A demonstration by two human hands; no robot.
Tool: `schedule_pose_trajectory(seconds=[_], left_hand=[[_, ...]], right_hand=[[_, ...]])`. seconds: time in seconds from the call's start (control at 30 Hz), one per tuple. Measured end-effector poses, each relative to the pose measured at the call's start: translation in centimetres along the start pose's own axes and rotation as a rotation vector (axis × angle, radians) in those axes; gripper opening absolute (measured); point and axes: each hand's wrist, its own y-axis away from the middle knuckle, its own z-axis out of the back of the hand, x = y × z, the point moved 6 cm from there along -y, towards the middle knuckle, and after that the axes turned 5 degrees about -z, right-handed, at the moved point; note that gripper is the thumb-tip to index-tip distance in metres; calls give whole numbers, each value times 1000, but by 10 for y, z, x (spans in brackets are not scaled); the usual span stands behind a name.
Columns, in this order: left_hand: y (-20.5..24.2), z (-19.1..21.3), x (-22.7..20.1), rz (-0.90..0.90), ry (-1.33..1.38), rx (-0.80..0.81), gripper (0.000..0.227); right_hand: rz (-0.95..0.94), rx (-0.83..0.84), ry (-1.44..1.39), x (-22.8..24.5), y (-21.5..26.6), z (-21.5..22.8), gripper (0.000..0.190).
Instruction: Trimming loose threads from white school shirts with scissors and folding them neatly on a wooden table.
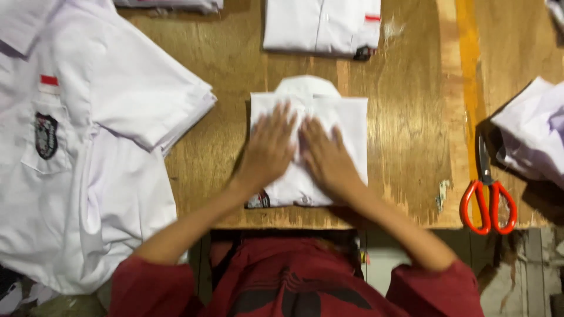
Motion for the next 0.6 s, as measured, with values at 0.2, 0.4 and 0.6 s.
schedule_pose_trajectory(seconds=[0.2, 0.4, 0.6], left_hand=[[33, -2, -39, -22, 16, 67, 60], [37, -11, -27, 18, 163, 180, 60], [47, 65, 15, 529, 293, 75, 40]], right_hand=[[21, 16, 113, 17, 37, -28, 60], [11, 56, 16, 14, 34, -23, 61], [-81, 11, -631, 3, 42, 34, 52]])
